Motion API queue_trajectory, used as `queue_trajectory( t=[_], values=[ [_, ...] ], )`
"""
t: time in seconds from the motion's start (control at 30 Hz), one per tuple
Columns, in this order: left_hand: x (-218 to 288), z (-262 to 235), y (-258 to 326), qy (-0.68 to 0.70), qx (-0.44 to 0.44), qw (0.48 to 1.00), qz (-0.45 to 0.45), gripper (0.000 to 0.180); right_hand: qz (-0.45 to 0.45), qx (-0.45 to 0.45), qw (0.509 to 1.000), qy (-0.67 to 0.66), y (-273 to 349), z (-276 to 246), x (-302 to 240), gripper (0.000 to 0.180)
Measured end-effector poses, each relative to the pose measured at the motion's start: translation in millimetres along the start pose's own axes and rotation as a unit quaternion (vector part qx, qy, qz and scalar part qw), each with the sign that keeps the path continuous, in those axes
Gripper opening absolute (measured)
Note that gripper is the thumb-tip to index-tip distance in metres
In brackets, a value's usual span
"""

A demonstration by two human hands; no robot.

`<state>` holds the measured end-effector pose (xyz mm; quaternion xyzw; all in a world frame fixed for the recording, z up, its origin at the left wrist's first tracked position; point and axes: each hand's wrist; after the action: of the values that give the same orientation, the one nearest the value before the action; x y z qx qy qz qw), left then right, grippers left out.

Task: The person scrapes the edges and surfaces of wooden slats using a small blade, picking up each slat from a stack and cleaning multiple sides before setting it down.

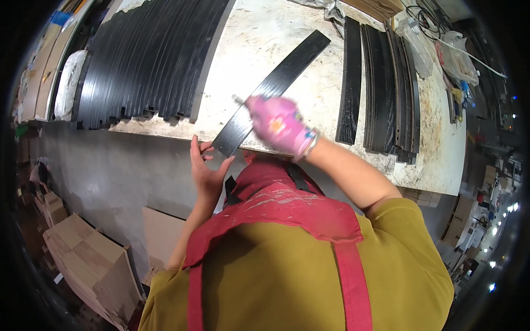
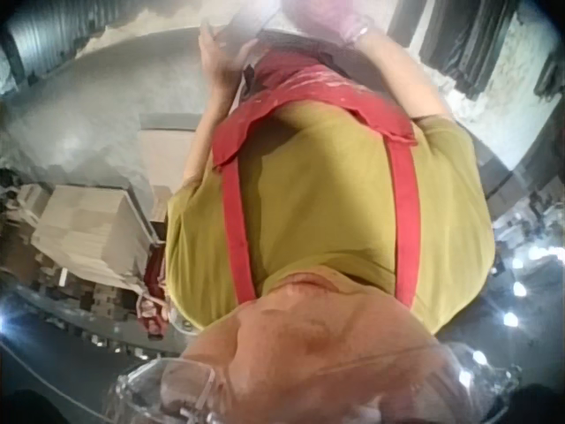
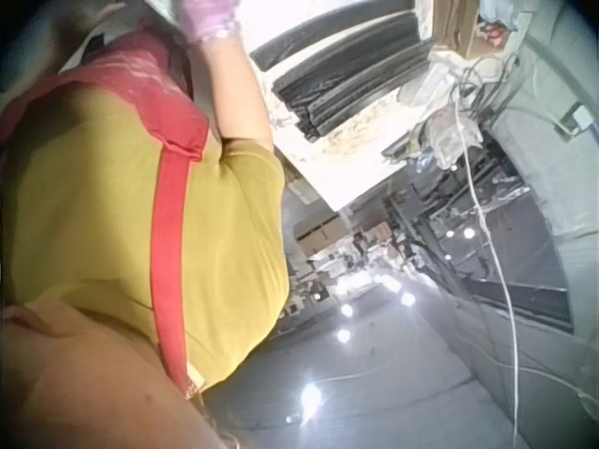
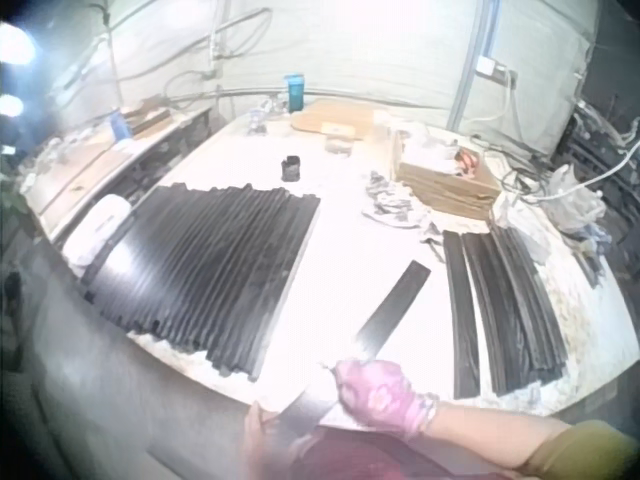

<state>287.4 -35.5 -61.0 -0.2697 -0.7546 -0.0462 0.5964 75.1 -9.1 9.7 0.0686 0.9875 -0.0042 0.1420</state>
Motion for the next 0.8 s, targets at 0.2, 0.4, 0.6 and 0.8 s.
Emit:
queue_trajectory(
  t=[0.2, 0.4, 0.6, 0.8],
  values=[
    [-8, 3, 0, 0.035, 0.001, 0.999, 0.006, 0.096, -0.096, -0.063, 0.992, -0.044, 33, 18, -29, 0.011],
    [-7, 2, 0, 0.011, -0.008, 1.0, 0.019, 0.097, -0.051, -0.063, 0.995, -0.064, 26, 7, -9, 0.005],
    [5, 5, 19, 0.018, -0.045, 0.996, 0.078, 0.091, -0.069, 0.087, 0.994, 0.006, -28, -12, 30, 0.008],
    [15, 18, 23, -0.02, -0.094, 0.994, 0.059, 0.076, -0.114, -0.035, 0.966, 0.23, -82, -4, 32, 0.011]
  ],
)
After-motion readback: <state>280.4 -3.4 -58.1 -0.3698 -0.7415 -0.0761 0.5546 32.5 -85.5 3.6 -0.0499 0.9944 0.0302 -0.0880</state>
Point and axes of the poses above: each hand's wrist, its own y-axis away from the middle knuckle, its own z-axis out of the palm, x = y × z, and after that the axes turned 15 degrees about y, right-handed
